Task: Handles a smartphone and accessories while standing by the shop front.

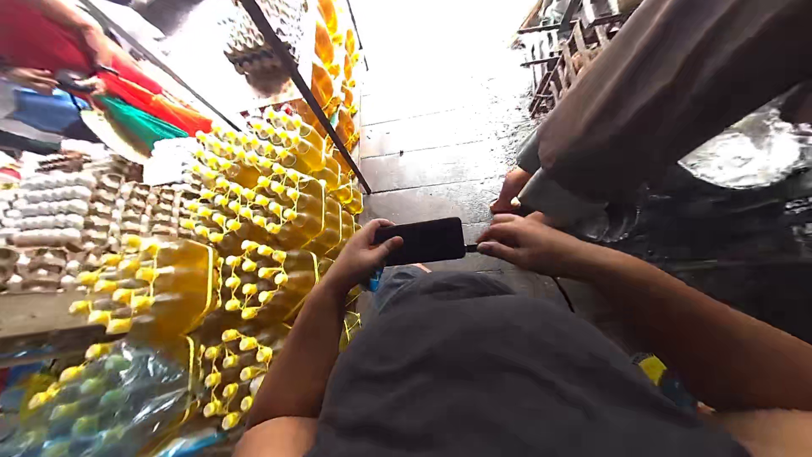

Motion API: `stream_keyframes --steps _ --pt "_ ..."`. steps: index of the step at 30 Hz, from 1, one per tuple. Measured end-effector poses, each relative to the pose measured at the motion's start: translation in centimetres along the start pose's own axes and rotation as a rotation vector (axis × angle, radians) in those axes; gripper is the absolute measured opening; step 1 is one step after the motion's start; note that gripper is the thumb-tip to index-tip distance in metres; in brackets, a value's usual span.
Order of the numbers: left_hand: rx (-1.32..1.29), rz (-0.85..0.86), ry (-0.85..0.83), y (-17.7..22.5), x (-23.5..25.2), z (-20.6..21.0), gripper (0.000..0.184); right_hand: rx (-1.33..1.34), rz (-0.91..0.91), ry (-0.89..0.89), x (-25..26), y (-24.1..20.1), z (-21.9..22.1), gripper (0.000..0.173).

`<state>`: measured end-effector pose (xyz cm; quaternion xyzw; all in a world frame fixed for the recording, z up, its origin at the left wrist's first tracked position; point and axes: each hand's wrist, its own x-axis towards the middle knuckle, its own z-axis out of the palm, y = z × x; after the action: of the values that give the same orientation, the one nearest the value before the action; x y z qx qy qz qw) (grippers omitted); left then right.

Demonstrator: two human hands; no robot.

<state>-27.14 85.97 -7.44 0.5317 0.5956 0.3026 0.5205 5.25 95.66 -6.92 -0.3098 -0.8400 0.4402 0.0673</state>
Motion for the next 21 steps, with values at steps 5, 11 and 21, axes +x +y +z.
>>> stream_keyframes --steps 5,11,21 --pt "-0.016 0.017 0.028 -0.3 10.1 -5.5 0.03 -0.031 -0.078 -0.02 11.1 3.1 -4.8 0.022" --pt "-0.01 0.046 0.027 1.3 23.1 -14.0 0.03 -0.188 -0.006 -0.003 23.4 4.8 -11.9 0.024" --pt "0.067 0.043 -0.001 2.4 39.9 -22.4 0.037 -0.11 0.047 -0.194 40.1 11.4 -19.8 0.027"
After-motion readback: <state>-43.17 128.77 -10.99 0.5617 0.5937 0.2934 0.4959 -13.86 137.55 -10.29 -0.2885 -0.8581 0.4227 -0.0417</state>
